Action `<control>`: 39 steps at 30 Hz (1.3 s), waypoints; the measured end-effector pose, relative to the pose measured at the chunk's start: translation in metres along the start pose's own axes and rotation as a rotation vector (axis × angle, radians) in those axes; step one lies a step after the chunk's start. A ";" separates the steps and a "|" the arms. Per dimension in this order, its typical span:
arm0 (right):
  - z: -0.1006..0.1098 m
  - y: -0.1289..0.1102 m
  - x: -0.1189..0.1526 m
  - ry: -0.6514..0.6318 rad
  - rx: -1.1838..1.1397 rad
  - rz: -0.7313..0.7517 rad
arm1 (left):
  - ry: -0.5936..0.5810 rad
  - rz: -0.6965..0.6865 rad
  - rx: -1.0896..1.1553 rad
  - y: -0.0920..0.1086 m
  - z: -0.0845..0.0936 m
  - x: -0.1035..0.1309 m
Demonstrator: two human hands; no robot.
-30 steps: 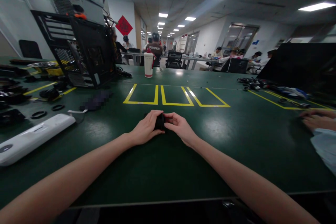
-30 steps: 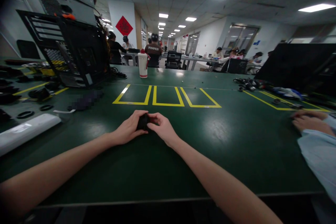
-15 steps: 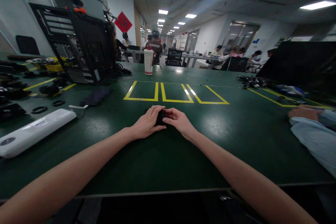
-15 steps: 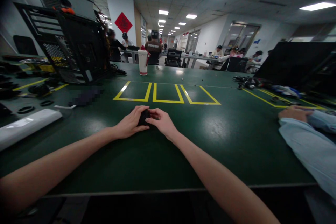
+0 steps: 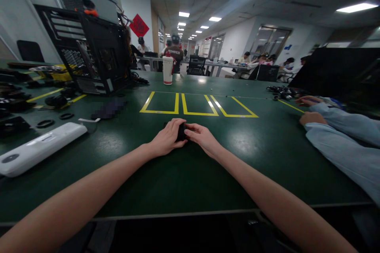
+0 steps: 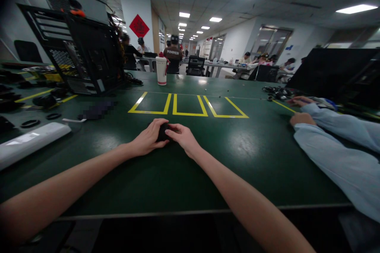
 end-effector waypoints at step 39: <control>-0.002 -0.012 0.004 -0.032 0.111 0.002 | -0.004 -0.042 0.002 0.003 0.000 -0.001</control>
Point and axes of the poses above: each hand's wrist, its own x-axis away from the middle knuckle, its own z-axis out of the back of the hand, y = z × x, the point moved 9 cm from there along -x, towards the middle knuckle, and after that the axes turned 2 degrees about x, right-handed, at the moved point
